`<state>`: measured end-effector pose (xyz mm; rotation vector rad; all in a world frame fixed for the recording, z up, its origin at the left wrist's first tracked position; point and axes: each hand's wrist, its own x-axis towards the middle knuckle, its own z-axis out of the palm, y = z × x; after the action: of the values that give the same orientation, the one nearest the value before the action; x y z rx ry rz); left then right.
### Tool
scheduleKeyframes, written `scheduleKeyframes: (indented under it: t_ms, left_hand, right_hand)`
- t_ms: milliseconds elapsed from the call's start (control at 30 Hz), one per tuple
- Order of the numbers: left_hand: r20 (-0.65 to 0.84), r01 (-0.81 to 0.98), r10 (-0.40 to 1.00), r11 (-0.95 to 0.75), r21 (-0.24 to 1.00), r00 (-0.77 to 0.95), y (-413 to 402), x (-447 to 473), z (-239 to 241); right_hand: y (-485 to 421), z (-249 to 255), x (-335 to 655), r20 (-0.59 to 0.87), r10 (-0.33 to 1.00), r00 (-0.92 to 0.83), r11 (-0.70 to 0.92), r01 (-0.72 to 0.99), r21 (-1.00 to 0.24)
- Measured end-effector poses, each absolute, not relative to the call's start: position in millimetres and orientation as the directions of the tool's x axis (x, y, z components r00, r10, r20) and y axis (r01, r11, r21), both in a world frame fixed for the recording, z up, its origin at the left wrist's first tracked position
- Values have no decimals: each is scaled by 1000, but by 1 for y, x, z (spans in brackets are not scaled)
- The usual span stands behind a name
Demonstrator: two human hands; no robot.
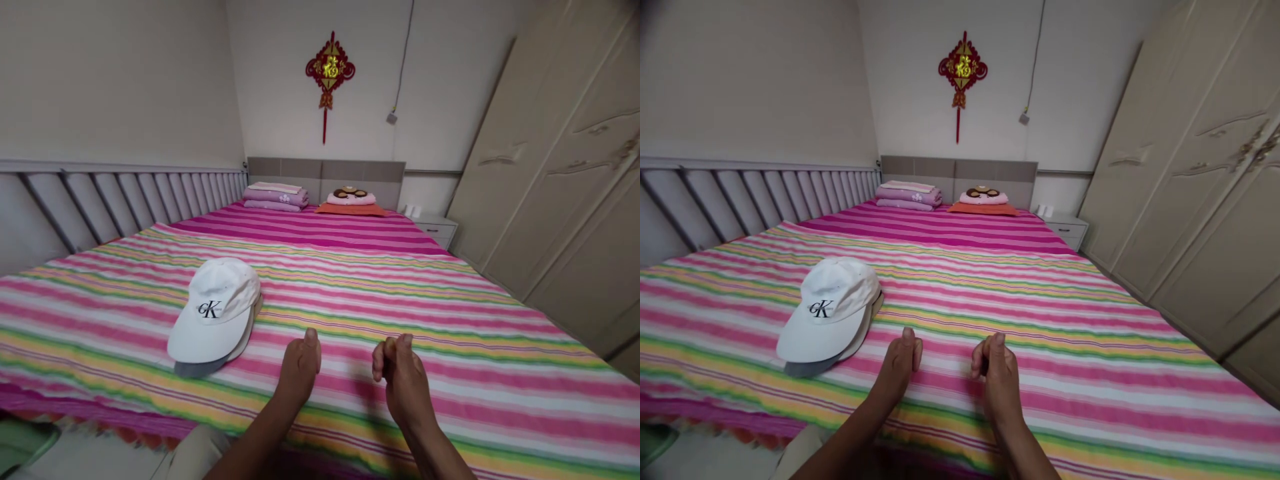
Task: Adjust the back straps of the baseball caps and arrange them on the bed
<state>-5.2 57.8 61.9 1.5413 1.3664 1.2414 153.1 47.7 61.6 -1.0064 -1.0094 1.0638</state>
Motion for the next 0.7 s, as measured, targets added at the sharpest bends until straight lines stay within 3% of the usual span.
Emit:
scheduleKeyframes:
  t_ms: [233, 333, 500, 600, 700]
  left_hand:
    - [187, 276, 981, -167, 947, -50, 56, -9, 59]
    - [147, 232, 985, -124, 965, -85, 57, -16, 51]
    - [-95, -195, 974, 54, 979, -208, 54, -46, 22]
    - [-181, -480, 872, -70, 874, -456, 45, -79, 6]
    - [-323, -595, 670, -222, 772, -669, 37, -114, -2]
  right_hand:
    - [44, 64, 154, 175, 972, 159, 197, -138, -971]
    - [46, 60, 156, 148, 986, 72, 152, -51, -987]
    - [42, 22, 157, 58, 990, -130, 100, 343, -934]
    - [34, -1, 157, 23, 973, -229, 129, 457, -880]
    - [27, -12, 156, -3, 947, -320, 141, 428, -893]
